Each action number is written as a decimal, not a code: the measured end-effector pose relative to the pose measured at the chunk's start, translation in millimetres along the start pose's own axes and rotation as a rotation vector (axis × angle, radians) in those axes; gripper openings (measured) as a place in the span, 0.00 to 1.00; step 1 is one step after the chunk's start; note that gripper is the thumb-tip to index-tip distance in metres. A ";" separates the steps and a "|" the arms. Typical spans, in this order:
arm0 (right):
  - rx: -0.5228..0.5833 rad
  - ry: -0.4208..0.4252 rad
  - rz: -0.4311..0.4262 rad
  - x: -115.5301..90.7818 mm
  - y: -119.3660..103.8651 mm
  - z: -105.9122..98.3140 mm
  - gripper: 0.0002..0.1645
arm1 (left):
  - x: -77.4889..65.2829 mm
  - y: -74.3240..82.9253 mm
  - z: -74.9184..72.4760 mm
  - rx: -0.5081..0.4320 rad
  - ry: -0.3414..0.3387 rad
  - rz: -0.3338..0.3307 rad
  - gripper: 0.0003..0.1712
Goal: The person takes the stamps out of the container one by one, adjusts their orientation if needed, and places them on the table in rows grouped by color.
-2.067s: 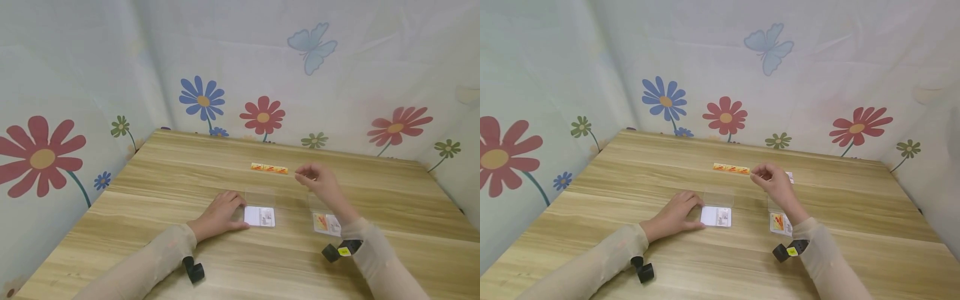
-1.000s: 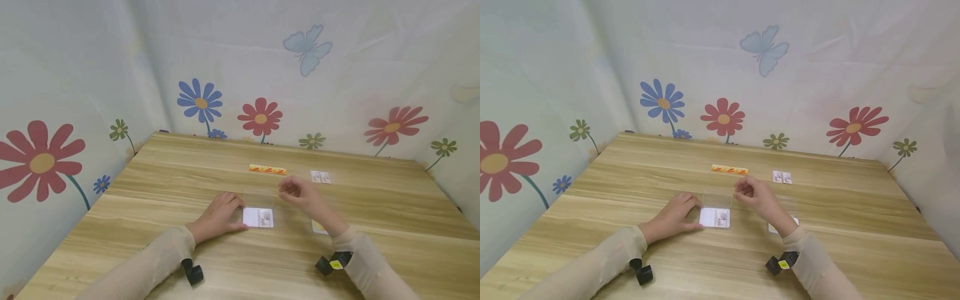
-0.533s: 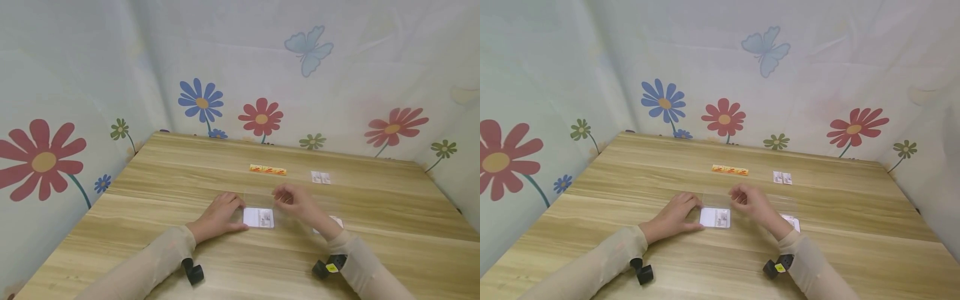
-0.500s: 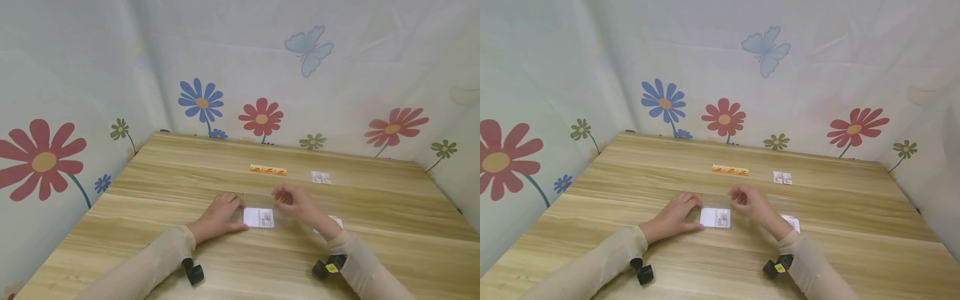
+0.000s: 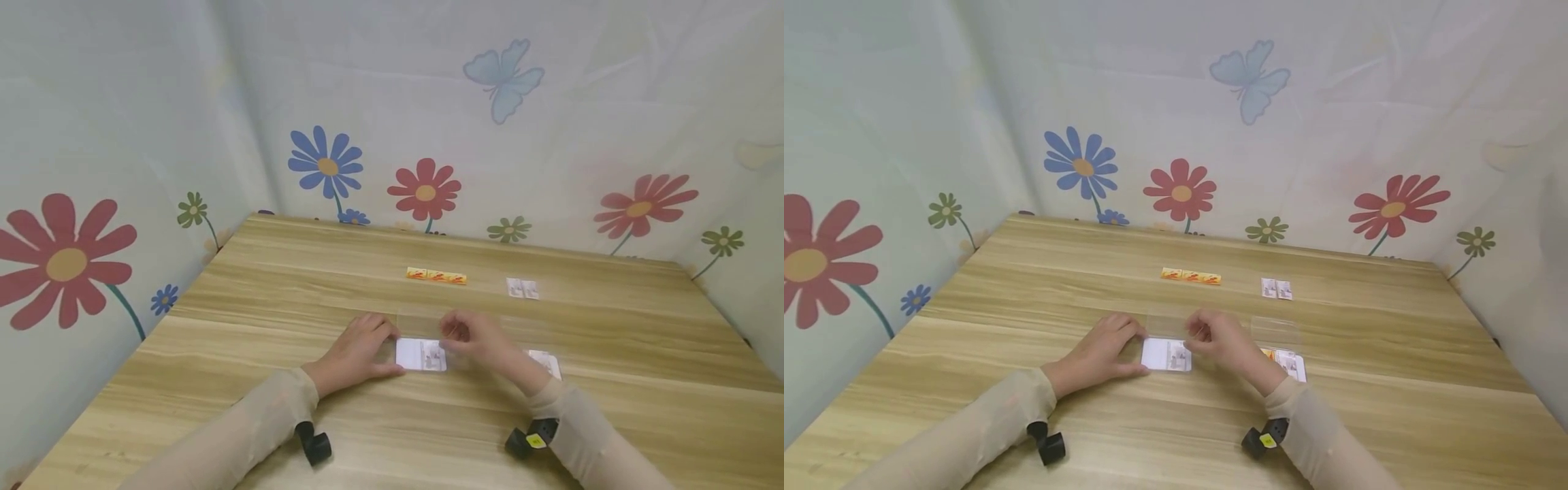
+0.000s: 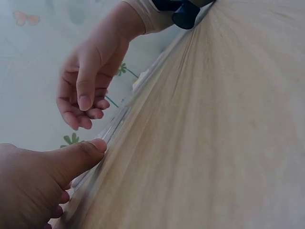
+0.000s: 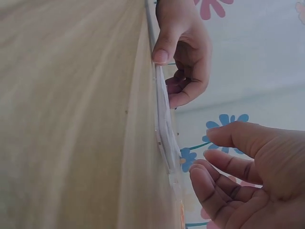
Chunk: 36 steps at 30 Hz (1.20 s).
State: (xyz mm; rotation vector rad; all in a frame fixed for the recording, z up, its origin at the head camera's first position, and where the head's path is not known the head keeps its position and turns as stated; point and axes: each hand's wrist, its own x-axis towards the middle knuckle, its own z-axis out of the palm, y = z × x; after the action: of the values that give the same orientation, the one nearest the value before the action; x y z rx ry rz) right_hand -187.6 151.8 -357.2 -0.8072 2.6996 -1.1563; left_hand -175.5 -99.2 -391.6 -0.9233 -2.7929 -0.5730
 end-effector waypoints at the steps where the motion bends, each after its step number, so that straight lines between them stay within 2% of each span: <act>1: -0.011 -0.004 0.012 0.1 -1.0 0.8 0.12 | -0.3 -0.3 0.3 -0.001 0.002 0.000 0.29; 8: -0.066 -0.016 0.043 -1.0 -1.2 4.8 0.12 | -0.4 -1.3 1.3 -0.001 0.001 0.004 0.30; 13: -0.077 -0.023 0.036 -0.5 2.4 8.4 0.11 | -0.6 -2.7 3.3 -0.001 -0.002 0.001 0.30; 18: -0.089 -0.034 0.068 0.1 3.4 11.6 0.10 | -0.4 -3.2 3.7 0.002 0.000 -0.001 0.31; 36: -0.158 0.004 0.082 -1.1 4.1 18.2 0.11 | -0.3 -3.4 2.1 0.029 0.027 0.039 0.29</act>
State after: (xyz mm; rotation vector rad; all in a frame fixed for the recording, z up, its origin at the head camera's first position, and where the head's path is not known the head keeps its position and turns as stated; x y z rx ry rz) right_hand -183.2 143.0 -373.1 -0.7056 2.8262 -0.9386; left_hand -177.3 -101.1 -394.7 -0.9546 -2.7450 -0.5345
